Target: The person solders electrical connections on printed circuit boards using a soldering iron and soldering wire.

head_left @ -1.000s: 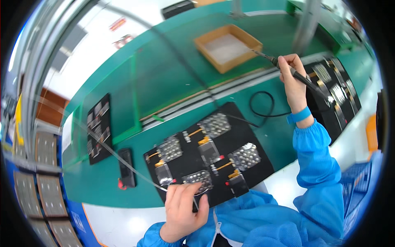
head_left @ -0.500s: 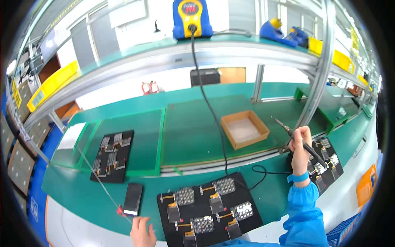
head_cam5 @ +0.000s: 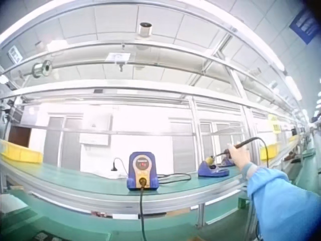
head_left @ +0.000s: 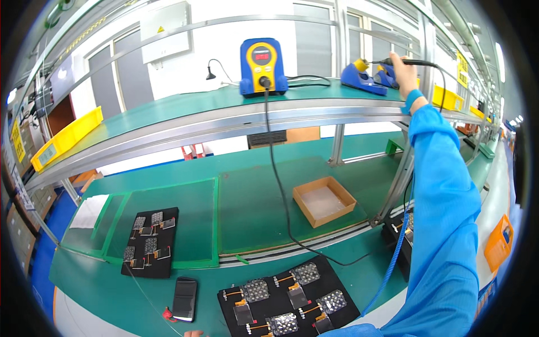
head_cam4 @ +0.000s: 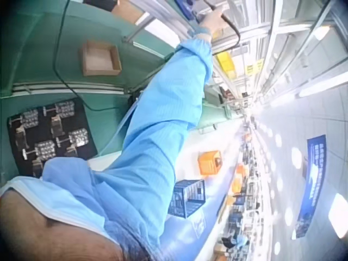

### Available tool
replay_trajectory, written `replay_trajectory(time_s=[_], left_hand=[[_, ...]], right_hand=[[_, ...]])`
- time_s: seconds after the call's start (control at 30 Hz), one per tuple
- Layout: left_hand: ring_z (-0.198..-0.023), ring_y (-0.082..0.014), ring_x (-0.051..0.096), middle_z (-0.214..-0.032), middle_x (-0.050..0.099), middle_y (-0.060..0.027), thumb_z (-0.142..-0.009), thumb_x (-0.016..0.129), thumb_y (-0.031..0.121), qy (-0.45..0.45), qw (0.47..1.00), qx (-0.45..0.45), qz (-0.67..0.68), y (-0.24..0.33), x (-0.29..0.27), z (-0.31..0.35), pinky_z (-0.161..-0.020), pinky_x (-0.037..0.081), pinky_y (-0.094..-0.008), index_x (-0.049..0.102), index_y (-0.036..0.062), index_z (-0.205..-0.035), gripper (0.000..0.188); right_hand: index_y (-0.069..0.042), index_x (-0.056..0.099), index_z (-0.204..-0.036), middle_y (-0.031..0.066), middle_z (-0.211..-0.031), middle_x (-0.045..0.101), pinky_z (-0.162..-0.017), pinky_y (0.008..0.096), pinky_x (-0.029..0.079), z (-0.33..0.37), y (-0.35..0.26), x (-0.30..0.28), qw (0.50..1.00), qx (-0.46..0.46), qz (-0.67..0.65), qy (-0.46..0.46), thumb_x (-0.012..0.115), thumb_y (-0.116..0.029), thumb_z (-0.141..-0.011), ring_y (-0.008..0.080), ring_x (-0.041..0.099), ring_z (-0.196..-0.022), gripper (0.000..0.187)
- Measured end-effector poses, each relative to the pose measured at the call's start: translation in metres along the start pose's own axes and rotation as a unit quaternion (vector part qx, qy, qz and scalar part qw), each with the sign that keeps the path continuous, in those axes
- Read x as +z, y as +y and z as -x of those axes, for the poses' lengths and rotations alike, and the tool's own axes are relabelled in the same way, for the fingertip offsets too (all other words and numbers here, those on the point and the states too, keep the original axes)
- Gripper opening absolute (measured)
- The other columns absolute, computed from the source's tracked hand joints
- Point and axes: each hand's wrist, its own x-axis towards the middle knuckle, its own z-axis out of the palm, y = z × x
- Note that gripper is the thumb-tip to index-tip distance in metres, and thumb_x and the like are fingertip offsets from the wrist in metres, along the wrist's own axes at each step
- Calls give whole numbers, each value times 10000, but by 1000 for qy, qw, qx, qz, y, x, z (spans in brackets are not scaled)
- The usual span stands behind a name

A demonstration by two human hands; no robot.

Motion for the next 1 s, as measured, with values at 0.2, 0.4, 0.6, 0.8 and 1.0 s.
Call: replay_trajectory(time_s=[0.2, 0.4, 0.6, 0.8, 1.0], left_hand=[[-826, -408, 514, -914, 537, -214, -748, 586, 54, -36, 997, -75, -5, 3, -13, 5, -717, 432, -448, 538, 1, -958, 222], [-879, -381, 544, -935, 568, -208, -717, 628, 62, -112, 983, -56, 134, 8, -12, -11, -740, 449, -426, 524, -5, -1046, 351], [-844, -329, 604, -945, 612, -193, -774, 626, 90, -160, 969, -70, 176, 9, 7, -4, -715, 491, -362, 512, -24, -1099, 363], [-828, -228, 629, -925, 639, -184, -838, 574, 89, -162, 939, -129, 276, 8, 30, -4, -711, 503, -309, 526, -46, -1114, 311], [-875, -179, 593, -969, 629, -145, -849, 571, 92, -149, 896, -128, 398, -13, 53, 15, -752, 487, -284, 526, -38, -1132, 315]], right_hand=[[-107, 525, -669, -30, -583, 393, -348, 229, 175, -36, 2, 45, 970, 157, -17, -186, 720, -398, -698, 43, 293, -395, 352], [9, 548, -1015, -14, -738, 504, -304, 116, 244, -54, 27, 53, 832, 342, -325, -291, 636, -200, -838, 11, 398, -482, 288], [-50, 551, -913, -16, -761, 551, -459, 128, 370, 29, -45, 38, 859, 245, -273, -357, 601, -182, -860, 12, 440, -565, 150], [23, 456, -1211, 137, -1175, 540, -948, 305, 381, 132, -149, 112, 826, 140, -218, -501, 501, -483, -867, 195, 500, -1093, 613], [35, 563, -1049, 85, -939, 611, -816, 248, 439, 126, -145, 118, 874, 126, -127, -451, 541, -466, -857, 130, 550, -816, 537]])
